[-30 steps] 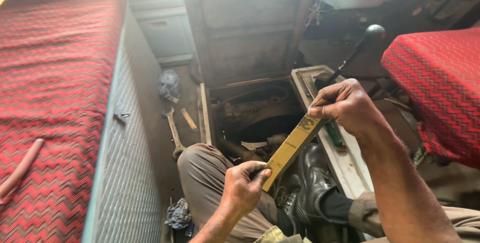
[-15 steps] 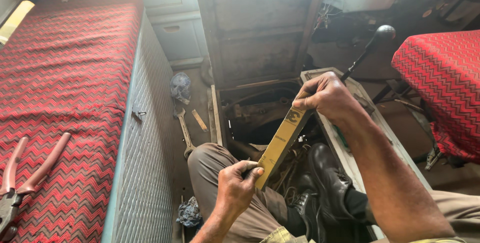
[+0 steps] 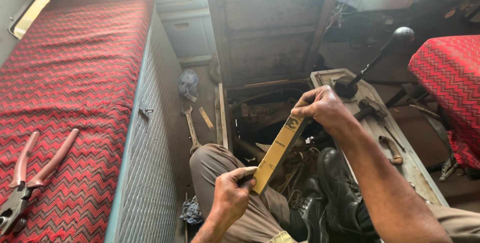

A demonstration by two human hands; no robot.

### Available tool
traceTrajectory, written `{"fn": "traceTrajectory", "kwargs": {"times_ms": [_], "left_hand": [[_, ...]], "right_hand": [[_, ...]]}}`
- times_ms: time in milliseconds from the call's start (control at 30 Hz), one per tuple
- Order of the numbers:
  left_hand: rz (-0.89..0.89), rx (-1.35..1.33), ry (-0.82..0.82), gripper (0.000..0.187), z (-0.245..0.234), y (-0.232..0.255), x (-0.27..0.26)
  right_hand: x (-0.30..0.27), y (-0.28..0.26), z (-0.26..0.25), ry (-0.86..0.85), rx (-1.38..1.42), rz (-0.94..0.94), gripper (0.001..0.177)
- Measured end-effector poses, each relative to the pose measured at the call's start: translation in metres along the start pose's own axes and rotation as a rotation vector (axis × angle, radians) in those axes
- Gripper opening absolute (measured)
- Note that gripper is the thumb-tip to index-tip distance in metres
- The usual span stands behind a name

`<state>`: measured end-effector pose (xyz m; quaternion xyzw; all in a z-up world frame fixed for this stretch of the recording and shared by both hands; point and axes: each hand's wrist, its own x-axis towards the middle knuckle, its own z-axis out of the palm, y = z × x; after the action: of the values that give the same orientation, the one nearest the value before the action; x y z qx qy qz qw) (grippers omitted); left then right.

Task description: The person handles a piece of sandpaper and a black belt while working on the components of an exposed engine inside a vehicle cab.

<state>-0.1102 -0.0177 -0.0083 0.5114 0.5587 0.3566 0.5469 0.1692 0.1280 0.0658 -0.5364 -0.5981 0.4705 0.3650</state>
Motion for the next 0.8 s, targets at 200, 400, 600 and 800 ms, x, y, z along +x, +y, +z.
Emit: {"fn": "traceTrajectory", "kwargs": {"times_ms": [200,400,600,800], "left_hand": [[0.082,0.192,-0.065,0.082,0.017,0.037,0.006],[0.316,0.206,0.081,0.061,0.054,0.033,0.029],[0.109,-0.179,-0.095,0.05,0.082,0.009,0.049],[-0.048,-0.489,-0.21,0.045,0.104,-0.003,0.072]], "right_hand": [[-0.015,0.003,0.015,0.077,0.184,0.097,0.011],[-0.042,-0.002,0.015,-0.027,0.601,0.028,0.037],[-0.057,0.034,0.025,-0.151,0.498,0.022,0.038],[-0.056,0.068,0.012,-0.064,0.684,0.061,0.028]]}}
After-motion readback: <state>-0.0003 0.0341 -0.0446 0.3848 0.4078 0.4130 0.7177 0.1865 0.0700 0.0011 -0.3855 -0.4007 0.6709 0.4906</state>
